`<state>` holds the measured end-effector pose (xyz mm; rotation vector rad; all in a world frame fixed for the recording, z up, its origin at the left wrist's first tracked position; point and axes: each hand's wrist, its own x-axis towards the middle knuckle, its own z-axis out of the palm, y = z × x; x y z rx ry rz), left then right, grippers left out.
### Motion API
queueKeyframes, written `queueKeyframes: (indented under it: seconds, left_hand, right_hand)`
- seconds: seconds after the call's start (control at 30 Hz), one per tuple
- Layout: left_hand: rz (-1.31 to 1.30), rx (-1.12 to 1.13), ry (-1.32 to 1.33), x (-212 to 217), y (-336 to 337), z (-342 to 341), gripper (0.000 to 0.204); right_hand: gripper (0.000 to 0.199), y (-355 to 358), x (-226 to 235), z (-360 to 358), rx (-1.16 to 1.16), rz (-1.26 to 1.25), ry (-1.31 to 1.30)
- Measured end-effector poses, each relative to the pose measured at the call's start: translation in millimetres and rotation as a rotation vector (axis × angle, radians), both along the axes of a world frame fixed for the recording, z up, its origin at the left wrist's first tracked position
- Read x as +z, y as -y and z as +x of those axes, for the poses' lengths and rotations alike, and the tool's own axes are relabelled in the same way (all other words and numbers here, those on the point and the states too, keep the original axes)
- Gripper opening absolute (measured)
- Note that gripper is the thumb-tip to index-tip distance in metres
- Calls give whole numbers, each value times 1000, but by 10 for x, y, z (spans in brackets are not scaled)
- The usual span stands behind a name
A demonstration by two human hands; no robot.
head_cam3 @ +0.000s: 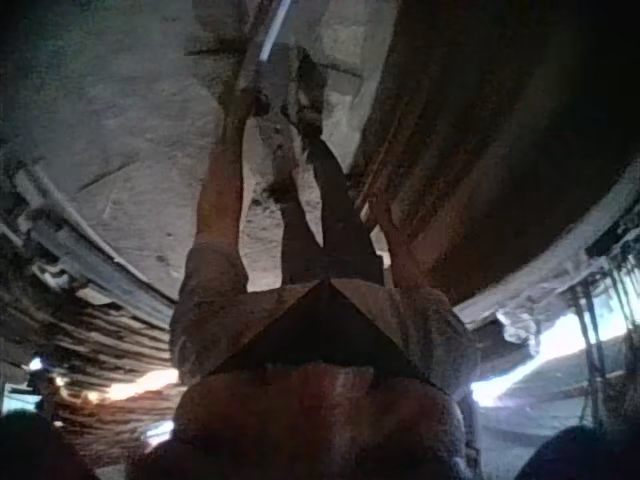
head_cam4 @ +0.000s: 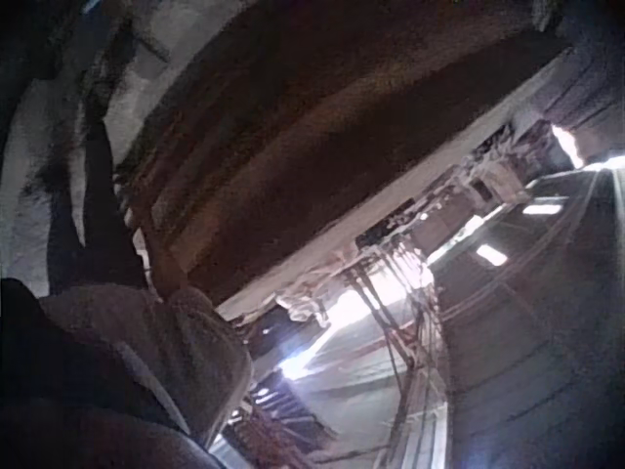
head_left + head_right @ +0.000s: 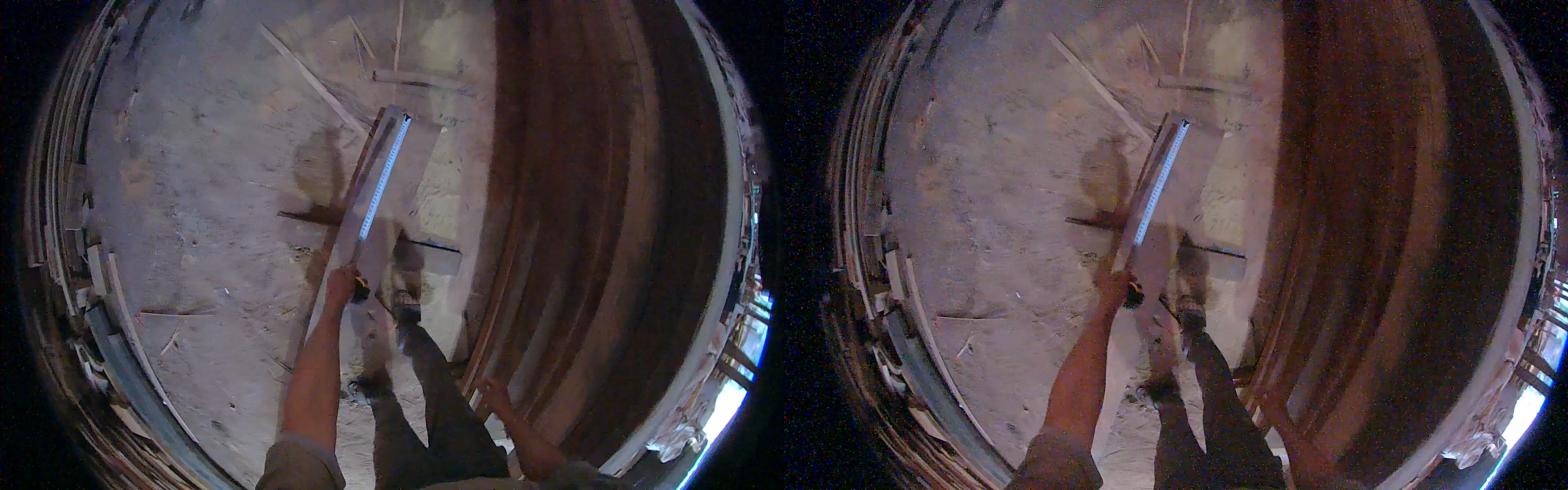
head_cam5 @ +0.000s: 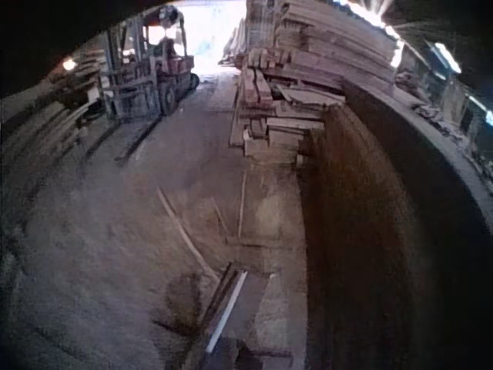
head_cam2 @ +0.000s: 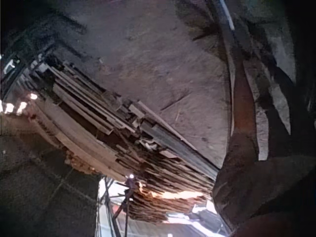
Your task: The person operates a forklift to move a stack of wooden planks, then walks through a workshop to pick up and inspect several planks. They measure one plank with a tape measure and mark it with a pen.
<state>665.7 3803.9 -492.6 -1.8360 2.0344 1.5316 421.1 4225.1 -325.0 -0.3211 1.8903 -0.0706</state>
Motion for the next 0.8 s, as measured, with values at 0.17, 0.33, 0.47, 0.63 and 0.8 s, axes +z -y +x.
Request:
queueKeyframes:
  seconds: [0.17,0.33,0.47,0.63,0.8]
  left_hand:
    - [-80,-167,240,164,634,-706,38]
    - [-53,-129,123,-1086,766,-531,36]
    - [46,-91,17,-1576,802,-446,29]
    - [-94,-256,165,-1707,805,-388,21]
    - [-297,-353,92,-1436,819,-423,26]
  right_hand:
    - [38,-335,-166,221,-243,74,-46]
    - [39,201,112,5,-430,165,49]
    - [38,-36,-24,14,-373,223,-4]
    - [40,-467,-248,33,-306,207,-127]
    - [38,-285,-156,102,-336,121,-67]
